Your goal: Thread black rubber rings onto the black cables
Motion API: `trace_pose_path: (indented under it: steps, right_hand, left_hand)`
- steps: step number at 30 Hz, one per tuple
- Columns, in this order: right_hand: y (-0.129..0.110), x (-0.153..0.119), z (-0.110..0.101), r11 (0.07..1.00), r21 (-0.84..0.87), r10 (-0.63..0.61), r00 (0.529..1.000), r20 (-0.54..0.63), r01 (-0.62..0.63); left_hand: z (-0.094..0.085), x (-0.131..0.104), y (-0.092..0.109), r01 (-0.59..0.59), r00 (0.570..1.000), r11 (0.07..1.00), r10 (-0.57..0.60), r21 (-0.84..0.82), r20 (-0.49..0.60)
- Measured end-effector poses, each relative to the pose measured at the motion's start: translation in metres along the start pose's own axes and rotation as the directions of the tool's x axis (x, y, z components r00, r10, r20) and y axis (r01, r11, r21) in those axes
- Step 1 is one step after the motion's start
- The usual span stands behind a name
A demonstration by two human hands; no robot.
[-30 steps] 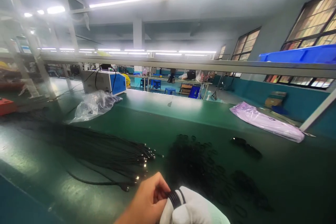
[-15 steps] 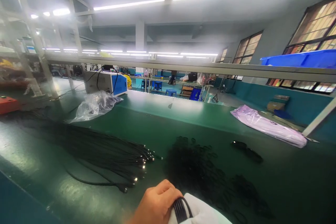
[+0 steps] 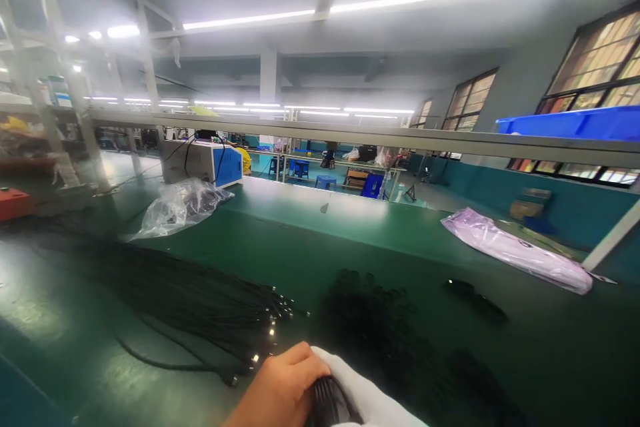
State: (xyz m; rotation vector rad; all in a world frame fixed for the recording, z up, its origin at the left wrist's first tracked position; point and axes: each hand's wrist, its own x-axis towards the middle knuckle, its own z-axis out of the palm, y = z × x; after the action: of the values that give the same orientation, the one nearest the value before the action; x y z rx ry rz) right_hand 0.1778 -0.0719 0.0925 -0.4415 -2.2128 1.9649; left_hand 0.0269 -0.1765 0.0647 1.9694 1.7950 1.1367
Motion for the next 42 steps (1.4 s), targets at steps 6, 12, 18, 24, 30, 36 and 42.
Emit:
trace_pose_path:
  steps: [6,12,18,24,30,36,42]
  right_hand:
    - [-0.002,0.019,0.013,0.993,0.119,-0.003,1.0,0.013,0.001]
    - [0.015,0.018,0.02,0.832,0.543,0.007,0.981,0.196,-0.115]
    - [0.025,0.016,0.025,0.825,0.554,0.045,0.99,0.137,-0.114]
    - [0.03,0.021,0.034,0.824,0.546,0.067,0.983,0.174,-0.153]
    - [0.032,0.021,0.034,0.841,0.47,0.228,0.963,0.142,-0.269]
    - [0.038,0.017,0.026,0.764,0.593,0.242,0.965,0.101,-0.254]
    - [0.036,0.013,-0.015,0.73,0.682,0.265,0.94,-0.216,-0.049]
  left_hand:
    - [-0.005,0.0,0.004,0.137,0.991,0.988,-0.137,-0.07,0.012]
    - [-0.004,0.001,0.007,0.353,0.931,0.923,-0.363,-0.154,-0.043]
    - [0.006,0.006,0.006,0.538,0.83,0.776,-0.557,-0.33,0.044]
    - [0.006,0.007,0.005,0.605,0.796,0.787,-0.6,-0.122,0.074]
    - [-0.002,0.01,0.01,0.531,0.845,0.846,-0.533,0.056,0.043]
    - [-0.015,0.005,-0.005,0.408,0.912,0.912,-0.409,0.046,0.009]
    - [-0.019,0.022,-0.044,0.376,0.919,0.879,-0.394,0.292,0.003]
